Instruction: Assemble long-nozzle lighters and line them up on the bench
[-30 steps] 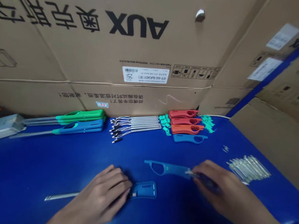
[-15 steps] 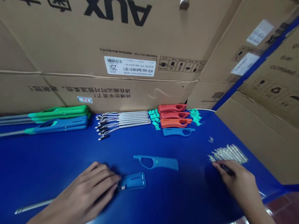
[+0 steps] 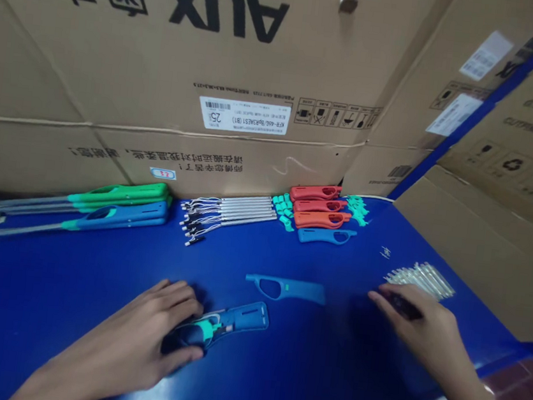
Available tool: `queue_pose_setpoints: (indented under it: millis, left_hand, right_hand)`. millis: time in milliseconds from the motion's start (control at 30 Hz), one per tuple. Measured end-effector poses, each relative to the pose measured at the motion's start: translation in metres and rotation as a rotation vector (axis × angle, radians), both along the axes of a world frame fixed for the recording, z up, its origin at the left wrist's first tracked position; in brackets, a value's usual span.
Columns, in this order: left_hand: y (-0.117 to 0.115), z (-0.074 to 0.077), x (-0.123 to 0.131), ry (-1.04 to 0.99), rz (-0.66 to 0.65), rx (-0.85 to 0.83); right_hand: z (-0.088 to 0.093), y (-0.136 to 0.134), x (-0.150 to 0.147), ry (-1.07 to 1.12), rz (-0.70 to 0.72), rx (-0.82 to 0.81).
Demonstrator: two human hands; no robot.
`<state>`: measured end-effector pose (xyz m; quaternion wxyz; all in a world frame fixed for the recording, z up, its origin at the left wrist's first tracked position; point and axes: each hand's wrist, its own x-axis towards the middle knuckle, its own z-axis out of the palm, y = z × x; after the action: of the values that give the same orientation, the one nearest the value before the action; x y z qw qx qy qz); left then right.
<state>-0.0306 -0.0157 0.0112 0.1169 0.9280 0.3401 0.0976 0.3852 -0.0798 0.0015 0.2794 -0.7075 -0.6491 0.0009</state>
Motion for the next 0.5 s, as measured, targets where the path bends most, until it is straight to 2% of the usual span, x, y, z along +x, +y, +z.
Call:
queue_pose_setpoints:
  millis: [133,267,367,500]
  left_hand:
    - [-0.004,-0.008,0.010,-0.055,0.010,-0.034]
    - [-0.007,-0.005,0.009,-0.078,0.029,-0.019]
    - [-0.005,0.002,0.001,-0.054,0.043,-0.062]
    - [-0.004,0.010,-0.004,0.017,0.034,-0.161]
  right_hand:
    - [0.024,0.012,-0.071,0.095,0.443,-0.173]
    - [0.037,0.029,-0.138,-0.148,0.743,-0.303]
    - [0.035,0.042,-0.165,-0.289,0.851,-0.342]
    - [0.030,0.051,-0.172,-0.317,0.905,-0.474]
